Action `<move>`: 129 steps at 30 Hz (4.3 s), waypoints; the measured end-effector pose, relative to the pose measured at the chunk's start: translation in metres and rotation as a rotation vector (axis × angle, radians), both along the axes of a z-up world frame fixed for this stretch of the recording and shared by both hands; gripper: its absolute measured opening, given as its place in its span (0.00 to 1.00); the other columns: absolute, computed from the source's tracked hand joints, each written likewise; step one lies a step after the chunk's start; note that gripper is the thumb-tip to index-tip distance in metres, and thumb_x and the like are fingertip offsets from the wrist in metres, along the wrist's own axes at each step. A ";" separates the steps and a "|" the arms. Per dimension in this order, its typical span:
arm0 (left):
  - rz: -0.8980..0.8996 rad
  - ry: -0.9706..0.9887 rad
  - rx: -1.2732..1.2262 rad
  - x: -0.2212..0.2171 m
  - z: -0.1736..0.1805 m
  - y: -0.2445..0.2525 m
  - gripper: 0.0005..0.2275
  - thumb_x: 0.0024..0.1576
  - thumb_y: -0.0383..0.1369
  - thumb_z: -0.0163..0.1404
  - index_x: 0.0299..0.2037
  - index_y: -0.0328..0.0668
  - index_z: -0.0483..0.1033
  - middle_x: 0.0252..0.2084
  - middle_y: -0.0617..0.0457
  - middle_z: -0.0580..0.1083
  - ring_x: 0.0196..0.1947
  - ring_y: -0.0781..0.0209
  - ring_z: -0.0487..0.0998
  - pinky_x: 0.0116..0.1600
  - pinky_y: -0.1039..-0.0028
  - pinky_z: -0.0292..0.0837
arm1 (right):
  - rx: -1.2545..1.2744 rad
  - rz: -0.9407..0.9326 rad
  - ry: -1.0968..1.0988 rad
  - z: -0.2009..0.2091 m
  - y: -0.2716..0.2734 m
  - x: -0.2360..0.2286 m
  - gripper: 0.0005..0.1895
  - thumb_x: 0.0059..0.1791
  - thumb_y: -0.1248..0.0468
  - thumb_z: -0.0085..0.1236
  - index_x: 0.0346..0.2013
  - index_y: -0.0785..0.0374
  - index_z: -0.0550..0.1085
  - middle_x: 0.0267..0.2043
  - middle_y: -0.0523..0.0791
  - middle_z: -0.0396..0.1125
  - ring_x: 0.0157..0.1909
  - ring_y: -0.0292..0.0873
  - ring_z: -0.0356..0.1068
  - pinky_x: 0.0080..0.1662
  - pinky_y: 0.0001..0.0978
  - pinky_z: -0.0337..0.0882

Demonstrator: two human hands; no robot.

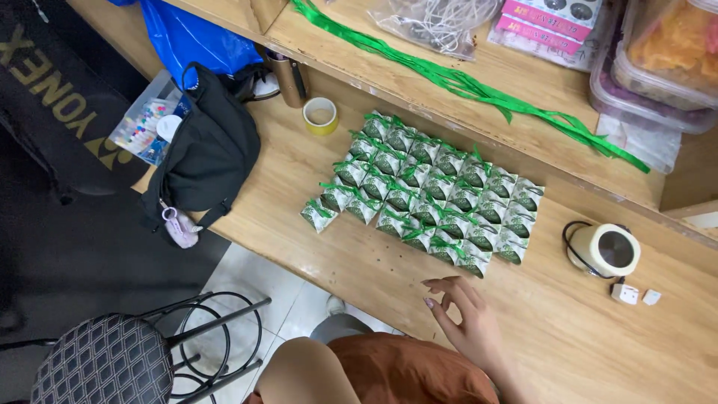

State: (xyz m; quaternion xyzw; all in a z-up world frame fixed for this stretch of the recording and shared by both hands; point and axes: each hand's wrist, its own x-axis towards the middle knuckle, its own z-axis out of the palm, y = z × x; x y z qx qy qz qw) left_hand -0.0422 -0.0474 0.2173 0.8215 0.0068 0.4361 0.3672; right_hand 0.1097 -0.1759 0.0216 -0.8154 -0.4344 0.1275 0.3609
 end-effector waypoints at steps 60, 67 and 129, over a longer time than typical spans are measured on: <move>0.145 0.924 -0.279 0.073 -0.434 0.027 0.36 0.43 0.35 0.66 0.65 0.47 0.67 0.62 0.49 0.71 0.55 0.46 0.76 0.57 0.60 0.74 | -0.199 -0.289 0.109 -0.210 0.043 0.061 0.08 0.43 0.55 0.69 0.35 0.50 0.84 0.37 0.40 0.75 0.39 0.46 0.76 0.41 0.40 0.75; 0.080 0.889 -0.112 0.070 -0.445 0.041 0.37 0.41 0.36 0.67 0.65 0.48 0.67 0.62 0.49 0.71 0.58 0.46 0.75 0.57 0.56 0.72 | 0.165 -0.633 0.439 -0.220 0.000 0.101 0.11 0.48 0.59 0.67 0.38 0.64 0.83 0.31 0.42 0.74 0.29 0.34 0.66 0.32 0.30 0.65; -0.527 0.792 0.427 0.084 -0.407 0.059 0.45 0.35 0.27 0.70 0.68 0.44 0.63 0.67 0.50 0.65 0.69 0.47 0.59 0.64 0.49 0.54 | 0.094 -0.455 -0.227 -0.202 0.007 -0.062 0.05 0.47 0.69 0.61 0.37 0.64 0.77 0.38 0.48 0.72 0.42 0.52 0.71 0.45 0.42 0.73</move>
